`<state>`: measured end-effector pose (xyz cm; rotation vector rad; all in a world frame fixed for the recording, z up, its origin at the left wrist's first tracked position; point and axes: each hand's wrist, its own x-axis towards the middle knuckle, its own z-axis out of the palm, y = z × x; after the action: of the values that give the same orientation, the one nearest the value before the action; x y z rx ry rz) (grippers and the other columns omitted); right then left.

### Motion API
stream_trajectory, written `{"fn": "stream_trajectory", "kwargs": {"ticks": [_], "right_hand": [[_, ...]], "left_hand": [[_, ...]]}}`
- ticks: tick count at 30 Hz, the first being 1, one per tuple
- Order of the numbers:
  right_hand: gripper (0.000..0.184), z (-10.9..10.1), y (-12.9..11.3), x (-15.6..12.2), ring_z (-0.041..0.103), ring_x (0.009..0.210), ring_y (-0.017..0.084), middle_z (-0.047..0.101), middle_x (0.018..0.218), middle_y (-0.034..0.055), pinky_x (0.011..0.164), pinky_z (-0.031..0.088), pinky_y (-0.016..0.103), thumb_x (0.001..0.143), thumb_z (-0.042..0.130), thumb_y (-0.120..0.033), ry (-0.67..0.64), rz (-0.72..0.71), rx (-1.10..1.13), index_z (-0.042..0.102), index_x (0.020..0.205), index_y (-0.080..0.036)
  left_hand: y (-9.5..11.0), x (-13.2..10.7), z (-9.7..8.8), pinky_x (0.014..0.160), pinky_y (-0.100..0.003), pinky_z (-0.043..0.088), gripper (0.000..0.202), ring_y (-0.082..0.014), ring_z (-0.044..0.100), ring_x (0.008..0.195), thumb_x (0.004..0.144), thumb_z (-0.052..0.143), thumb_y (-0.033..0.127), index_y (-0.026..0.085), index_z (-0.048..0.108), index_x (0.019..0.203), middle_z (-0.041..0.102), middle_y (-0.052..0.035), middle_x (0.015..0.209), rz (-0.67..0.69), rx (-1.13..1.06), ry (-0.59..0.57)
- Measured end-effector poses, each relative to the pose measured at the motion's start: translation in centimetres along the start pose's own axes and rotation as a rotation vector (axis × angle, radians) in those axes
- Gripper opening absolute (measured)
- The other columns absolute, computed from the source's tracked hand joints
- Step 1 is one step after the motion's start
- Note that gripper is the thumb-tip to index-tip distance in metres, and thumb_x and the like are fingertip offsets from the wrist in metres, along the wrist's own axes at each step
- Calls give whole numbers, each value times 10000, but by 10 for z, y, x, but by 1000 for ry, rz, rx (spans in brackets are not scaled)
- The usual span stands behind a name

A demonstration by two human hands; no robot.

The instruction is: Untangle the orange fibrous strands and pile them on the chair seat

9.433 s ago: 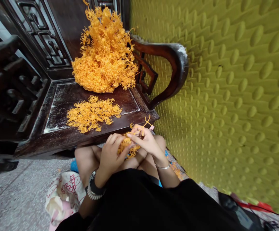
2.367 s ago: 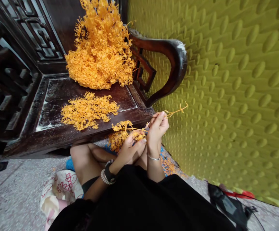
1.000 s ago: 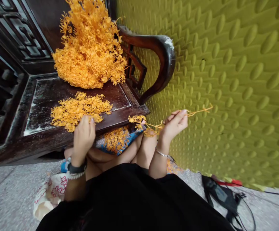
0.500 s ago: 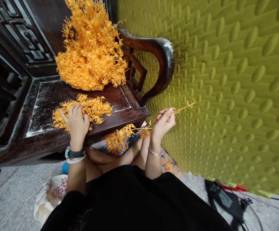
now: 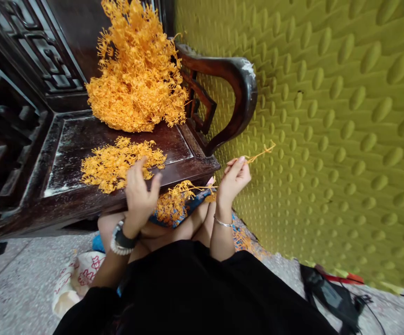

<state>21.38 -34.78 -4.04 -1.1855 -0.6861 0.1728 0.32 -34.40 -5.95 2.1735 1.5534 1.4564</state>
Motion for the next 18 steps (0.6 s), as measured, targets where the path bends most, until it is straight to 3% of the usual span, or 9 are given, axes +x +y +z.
{"fn": "stream_trajectory", "kwargs": {"ticks": [2, 5, 7, 9, 12, 18], "right_hand": [[424, 3, 1, -3, 273, 410, 50, 326, 505, -88, 424, 228, 210, 906, 430, -544, -25, 4, -4, 451, 666, -195], [426, 5, 2, -7, 267, 409, 50, 332, 511, -87, 423, 226, 212, 902, 432, -552, -76, 23, 0, 459, 674, -194], [424, 4, 1, -9, 262, 406, 51, 324, 503, -90, 421, 217, 213, 904, 430, -551, -111, 27, -1, 467, 682, -192], [425, 3, 1, -10, 266, 407, 51, 321, 500, -92, 423, 218, 213, 905, 430, -551, -127, 22, -8, 473, 684, -190], [434, 0, 1, -10, 289, 418, 49, 336, 515, -88, 433, 237, 208, 897, 435, -561, -115, 12, -29, 469, 678, -188], [439, -4, 0, -9, 287, 389, 49, 324, 486, -97, 415, 227, 207, 896, 411, -583, -44, -3, -65, 464, 702, -193]], "left_hand": [[20, -15, 7, 935, -435, 464, 646, -280, 563, 1119, 891, 457, 547, 116, 387, 1367, 588, -178, 1208, 98, -124, -66], [31, -28, 18, 789, -336, 497, 580, -218, 628, 896, 872, 509, 537, 132, 453, 1284, 647, -118, 1029, 66, -138, -155], [28, -31, 25, 682, -270, 460, 313, -162, 619, 718, 931, 465, 427, 165, 568, 1068, 652, -49, 828, 50, -99, -228], [22, -32, 29, 596, -245, 397, 277, -130, 578, 598, 971, 402, 326, 182, 579, 813, 598, -8, 657, 97, -68, -272], [19, -36, 31, 526, -249, 327, 373, -104, 491, 483, 973, 400, 271, 192, 483, 619, 493, 23, 520, 181, -56, -215], [35, -58, 17, 469, -265, 299, 391, -93, 440, 414, 954, 413, 179, 204, 417, 563, 458, 38, 461, 292, -100, -134]]}}
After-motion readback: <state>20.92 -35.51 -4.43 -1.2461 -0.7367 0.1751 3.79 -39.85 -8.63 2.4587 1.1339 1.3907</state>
